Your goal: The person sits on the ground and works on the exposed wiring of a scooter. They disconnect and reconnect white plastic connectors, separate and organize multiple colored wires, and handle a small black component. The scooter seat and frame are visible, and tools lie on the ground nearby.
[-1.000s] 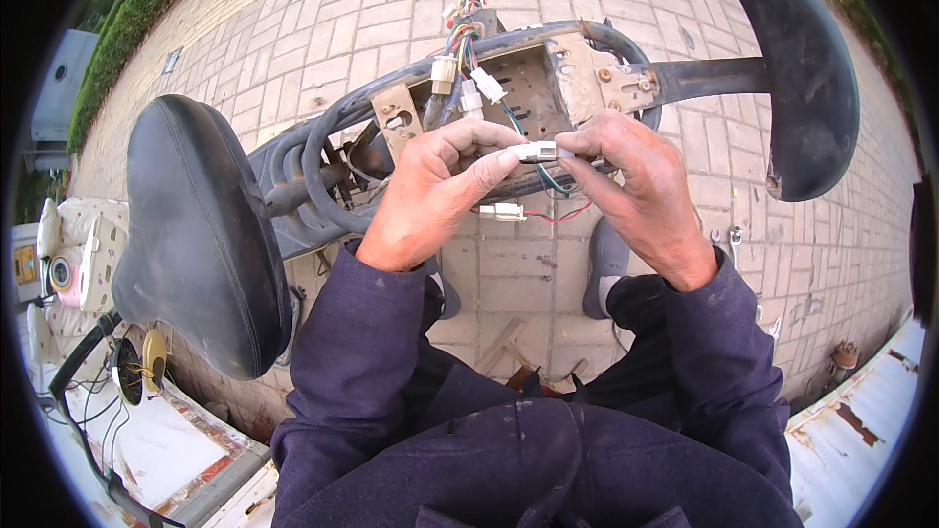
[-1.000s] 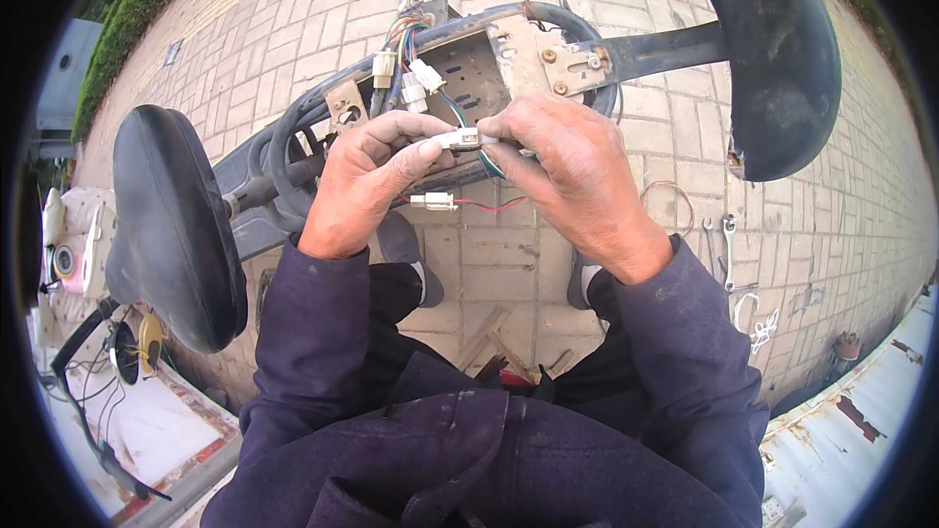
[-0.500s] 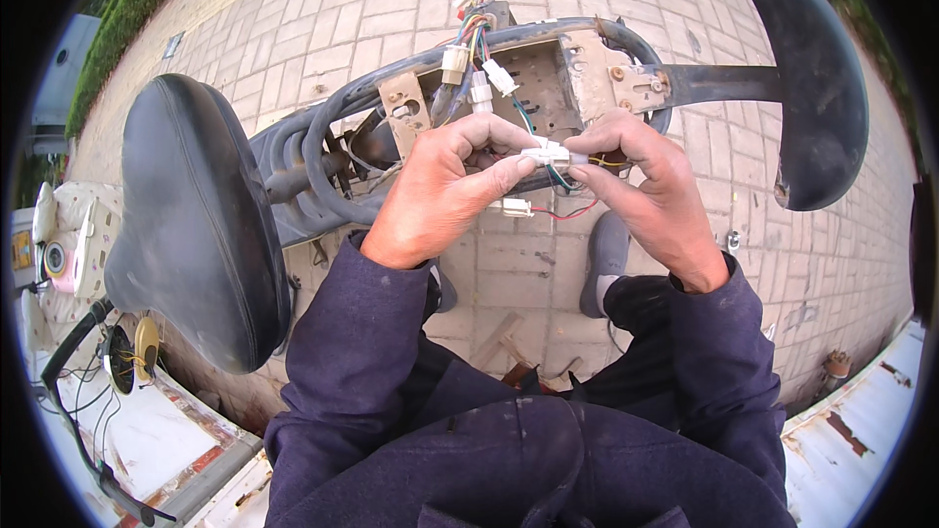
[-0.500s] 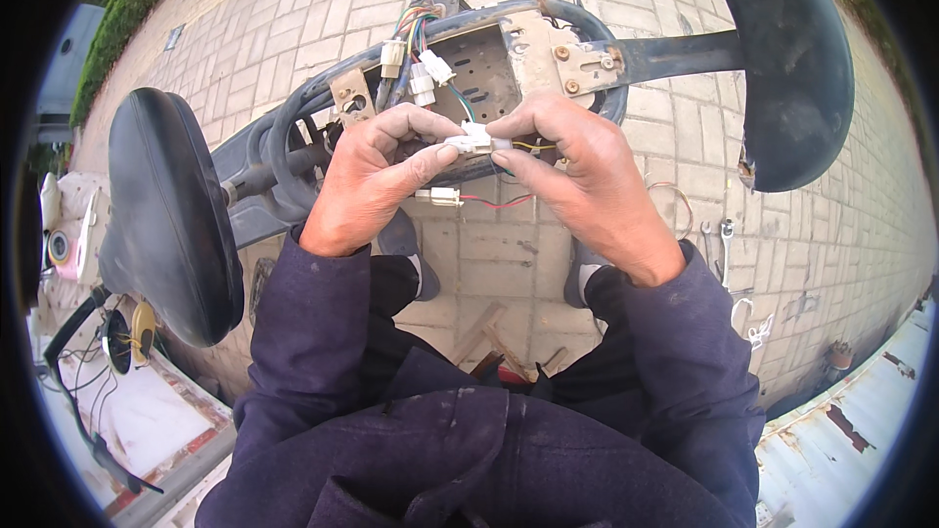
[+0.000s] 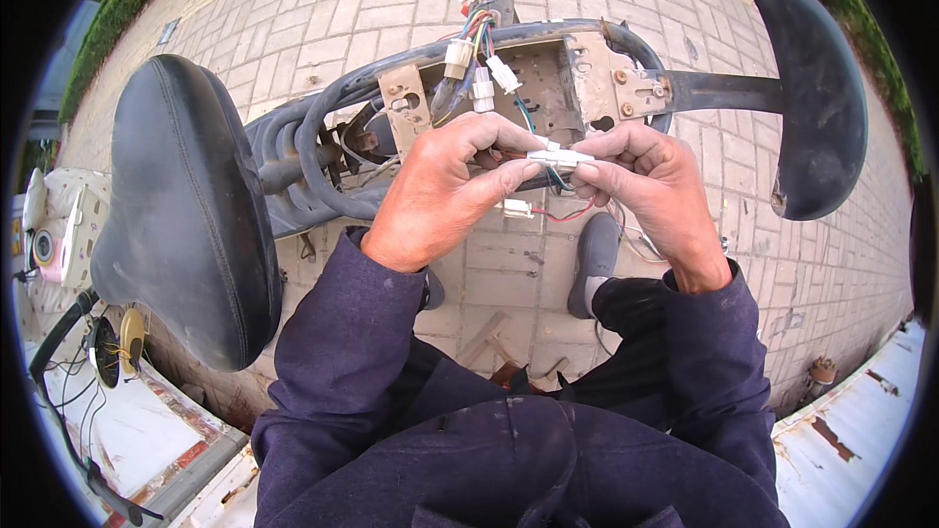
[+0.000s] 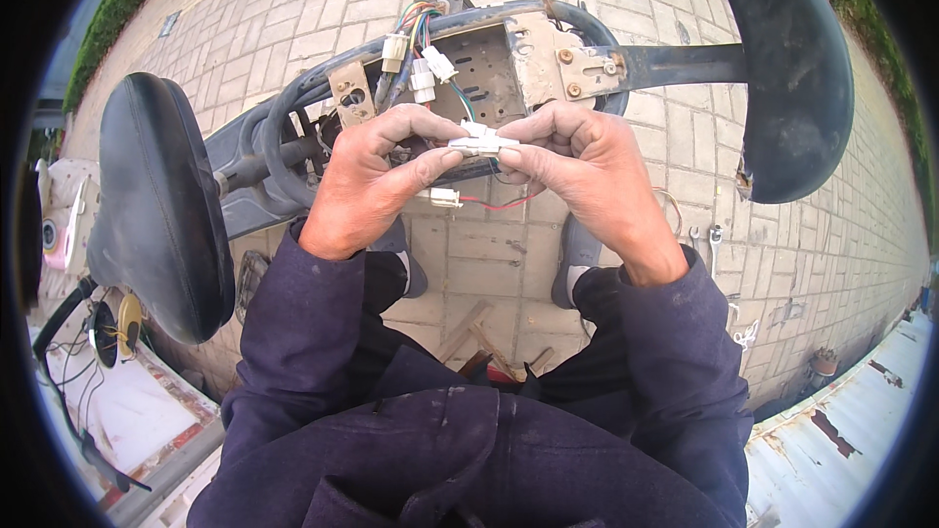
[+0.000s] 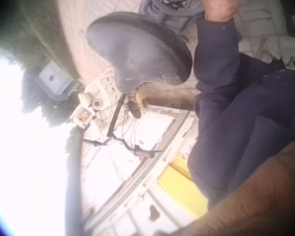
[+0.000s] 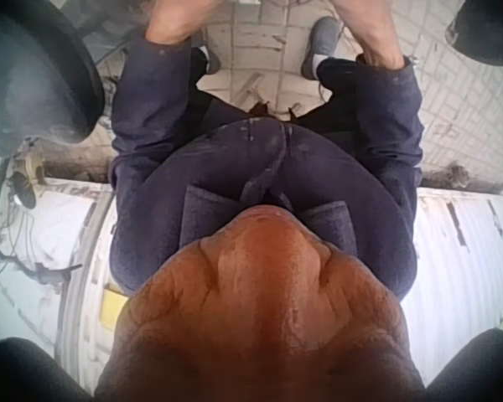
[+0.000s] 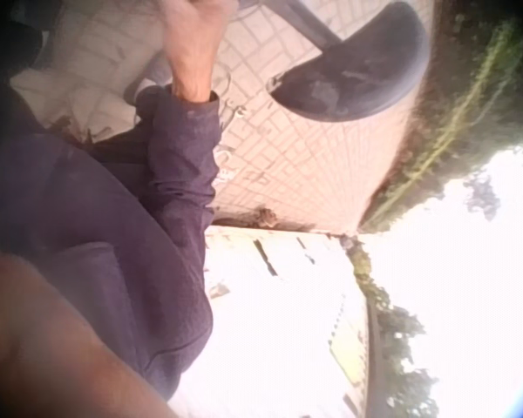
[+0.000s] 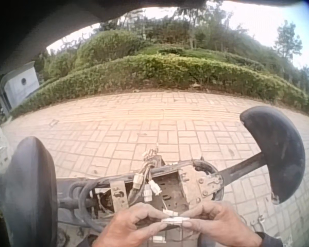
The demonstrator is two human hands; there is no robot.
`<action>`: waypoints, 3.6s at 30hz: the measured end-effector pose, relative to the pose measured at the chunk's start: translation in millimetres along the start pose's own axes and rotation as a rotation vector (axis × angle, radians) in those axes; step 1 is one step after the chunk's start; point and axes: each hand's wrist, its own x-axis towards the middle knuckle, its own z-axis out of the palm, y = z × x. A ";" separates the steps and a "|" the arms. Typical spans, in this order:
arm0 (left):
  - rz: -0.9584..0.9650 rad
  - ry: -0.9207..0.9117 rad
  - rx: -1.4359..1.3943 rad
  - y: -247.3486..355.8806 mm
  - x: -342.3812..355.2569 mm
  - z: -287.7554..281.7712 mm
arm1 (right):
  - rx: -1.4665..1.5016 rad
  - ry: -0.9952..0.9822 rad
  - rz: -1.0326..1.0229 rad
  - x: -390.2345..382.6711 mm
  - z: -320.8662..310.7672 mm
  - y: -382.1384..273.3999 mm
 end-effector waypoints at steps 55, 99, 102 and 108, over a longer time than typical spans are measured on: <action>-0.079 -0.105 -0.122 -14.6 2.6 -10.6 | 0.041 -0.062 0.081 5.0 1.0 0.4; -0.276 -0.086 -0.467 -14.0 8.9 -11.2 | -0.648 0.132 -0.550 7.6 14.5 0.0; -0.280 -0.111 -0.428 -14.9 8.9 -11.4 | -0.678 0.139 -0.605 8.0 15.9 0.4; -0.276 -0.104 -0.451 -16.3 7.6 -9.3 | -0.735 0.150 -0.628 6.8 15.7 3.0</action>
